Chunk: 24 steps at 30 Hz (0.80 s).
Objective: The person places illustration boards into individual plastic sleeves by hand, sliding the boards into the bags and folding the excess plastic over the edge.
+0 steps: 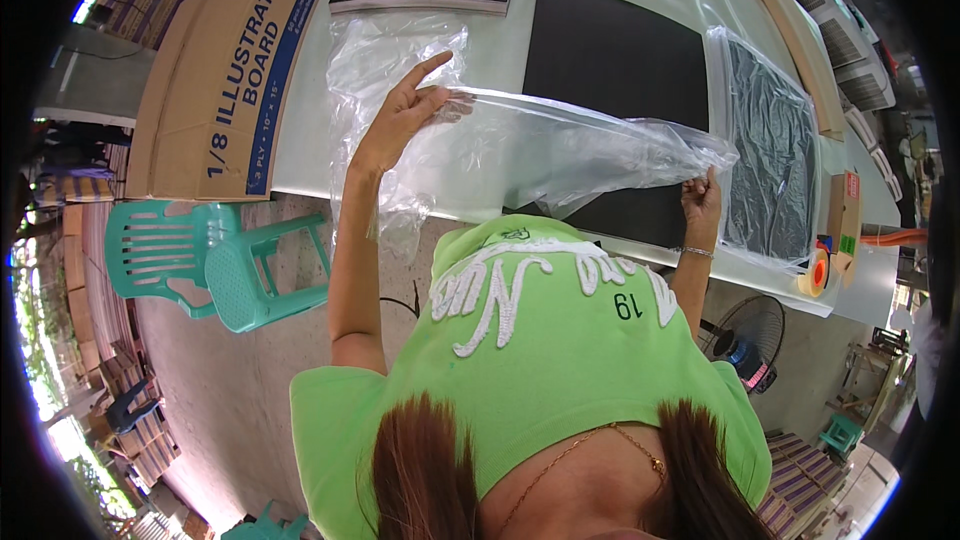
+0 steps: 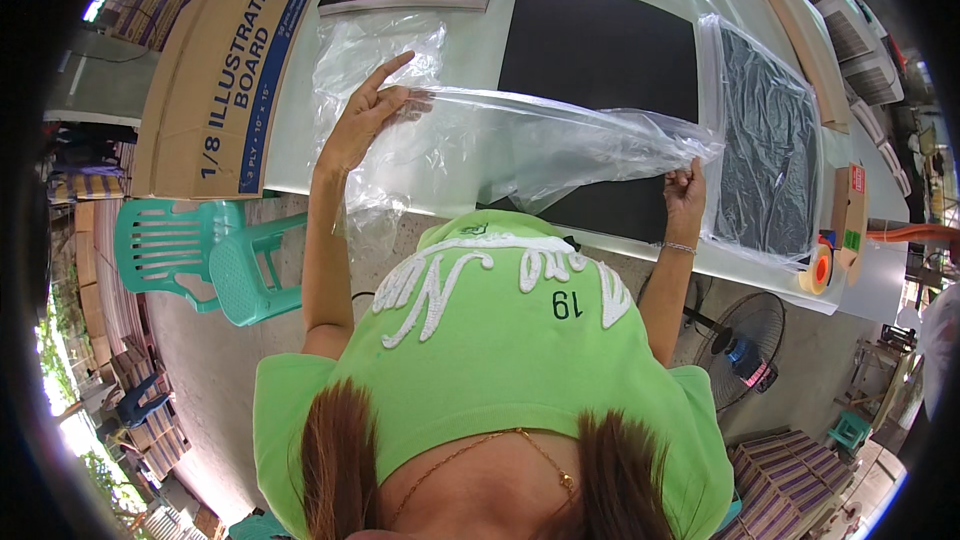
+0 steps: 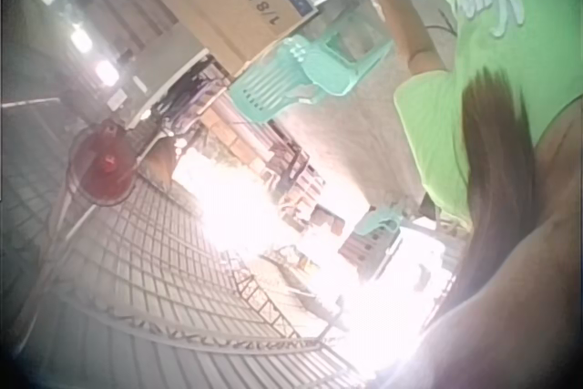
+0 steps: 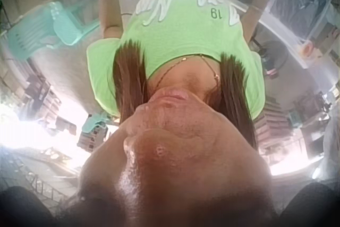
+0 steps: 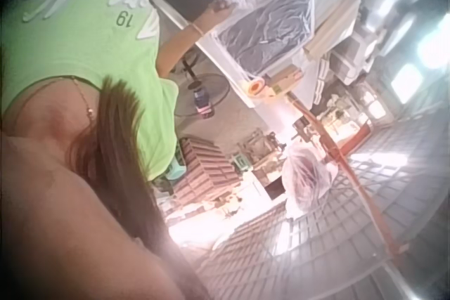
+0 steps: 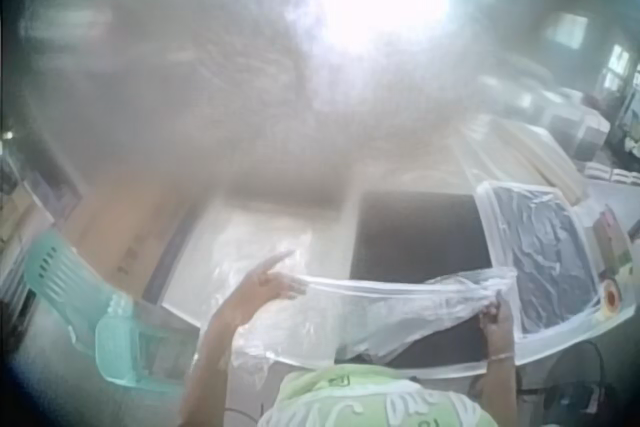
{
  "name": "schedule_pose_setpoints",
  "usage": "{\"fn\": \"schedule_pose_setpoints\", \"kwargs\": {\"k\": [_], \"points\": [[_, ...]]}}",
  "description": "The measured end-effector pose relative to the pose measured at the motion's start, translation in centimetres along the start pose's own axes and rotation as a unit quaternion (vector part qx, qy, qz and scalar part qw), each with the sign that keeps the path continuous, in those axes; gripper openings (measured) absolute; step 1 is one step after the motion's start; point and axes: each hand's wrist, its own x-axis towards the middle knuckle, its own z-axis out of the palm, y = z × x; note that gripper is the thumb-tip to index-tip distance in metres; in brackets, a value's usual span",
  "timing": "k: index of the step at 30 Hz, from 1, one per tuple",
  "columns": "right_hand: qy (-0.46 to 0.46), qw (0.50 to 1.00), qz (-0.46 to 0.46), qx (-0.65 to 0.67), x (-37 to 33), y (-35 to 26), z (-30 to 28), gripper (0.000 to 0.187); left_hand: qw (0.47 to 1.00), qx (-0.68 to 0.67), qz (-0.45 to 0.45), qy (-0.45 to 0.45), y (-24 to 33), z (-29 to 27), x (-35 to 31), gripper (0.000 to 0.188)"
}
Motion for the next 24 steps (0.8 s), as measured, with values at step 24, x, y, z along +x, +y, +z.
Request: {"fn": "schedule_pose_setpoints", "kwargs": {"k": [24], "points": [[-0.344, 0.720, -0.399, -0.452, -14.1, 0.5, 19.3, 0.023, 1.000, -0.004, 0.009, 0.017, 3.6, 5.0, -1.4, 0.072]]}}
